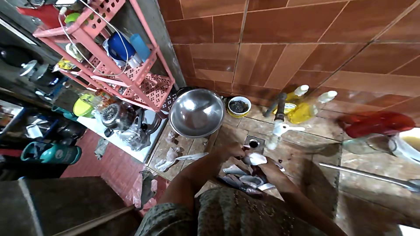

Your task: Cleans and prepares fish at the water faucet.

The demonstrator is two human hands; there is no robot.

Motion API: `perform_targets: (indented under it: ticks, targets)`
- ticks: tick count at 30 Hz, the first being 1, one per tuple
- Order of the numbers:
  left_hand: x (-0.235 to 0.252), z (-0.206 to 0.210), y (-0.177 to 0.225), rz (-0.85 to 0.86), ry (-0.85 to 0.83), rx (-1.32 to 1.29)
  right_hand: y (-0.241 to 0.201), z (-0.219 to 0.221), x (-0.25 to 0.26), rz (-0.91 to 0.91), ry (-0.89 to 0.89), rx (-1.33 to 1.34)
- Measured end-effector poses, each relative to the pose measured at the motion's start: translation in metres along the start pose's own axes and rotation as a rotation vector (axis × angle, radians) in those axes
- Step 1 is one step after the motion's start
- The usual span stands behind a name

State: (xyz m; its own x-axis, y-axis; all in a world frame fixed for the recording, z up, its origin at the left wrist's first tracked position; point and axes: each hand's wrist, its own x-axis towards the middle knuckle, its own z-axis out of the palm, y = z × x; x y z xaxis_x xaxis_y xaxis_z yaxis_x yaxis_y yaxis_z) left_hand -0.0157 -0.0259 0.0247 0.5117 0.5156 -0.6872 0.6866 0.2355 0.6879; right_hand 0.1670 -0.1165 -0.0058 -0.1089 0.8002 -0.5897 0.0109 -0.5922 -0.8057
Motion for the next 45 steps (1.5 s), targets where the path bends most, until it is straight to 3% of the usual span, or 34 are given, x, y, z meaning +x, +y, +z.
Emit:
perform_targets:
  ticks: [7,11,14,18,21,26,28,30,31,32,34,36,40,45]
  targets:
    - [-0.015,0.001,0.014,0.007,0.031,-0.109,-0.017,0.008,-0.007,0.123,0.129,0.043]
    - [-0.003,0.004,0.007,0.046,0.015,-0.207,-0.015,-0.001,-0.004,0.118,0.092,0.057]
    - [0.017,0.006,-0.007,0.077,0.004,-0.271,-0.009,-0.007,-0.005,0.066,0.056,0.151]
    - [0.016,0.000,-0.007,-0.004,-0.001,-0.355,0.003,-0.020,-0.010,-0.085,0.017,0.370]
    - [0.009,0.001,-0.007,-0.002,0.038,-0.560,0.005,-0.042,-0.022,-0.145,-0.007,0.403]
    - [0.011,0.006,-0.005,0.038,-0.067,-0.731,0.008,-0.087,-0.037,-0.206,0.038,0.463]
    - [0.019,0.011,-0.007,0.052,-0.117,-0.779,0.019,-0.111,-0.031,-0.193,0.103,0.175]
    - [0.026,0.015,-0.010,0.065,-0.167,-0.805,0.013,-0.126,-0.028,0.053,0.204,-0.519]
    - [0.028,0.017,-0.009,0.071,-0.166,-0.790,0.005,-0.123,-0.027,0.138,0.221,-0.745]
    - [0.030,0.017,-0.008,0.073,-0.155,-0.773,-0.001,-0.118,-0.027,0.117,0.244,-0.783]
    - [0.032,0.017,-0.004,0.088,-0.126,-0.757,-0.009,-0.103,-0.024,-0.158,0.268,-0.568]
    - [0.034,0.018,-0.006,0.100,-0.097,-0.750,-0.021,-0.078,-0.021,-0.382,0.128,-0.374]
    - [0.046,0.009,-0.017,0.086,-0.153,-0.676,-0.035,-0.047,0.006,-0.413,-0.130,-0.697]
    - [0.045,-0.007,-0.030,0.074,-0.116,-0.642,-0.048,-0.037,0.025,-0.395,-0.181,-0.765]
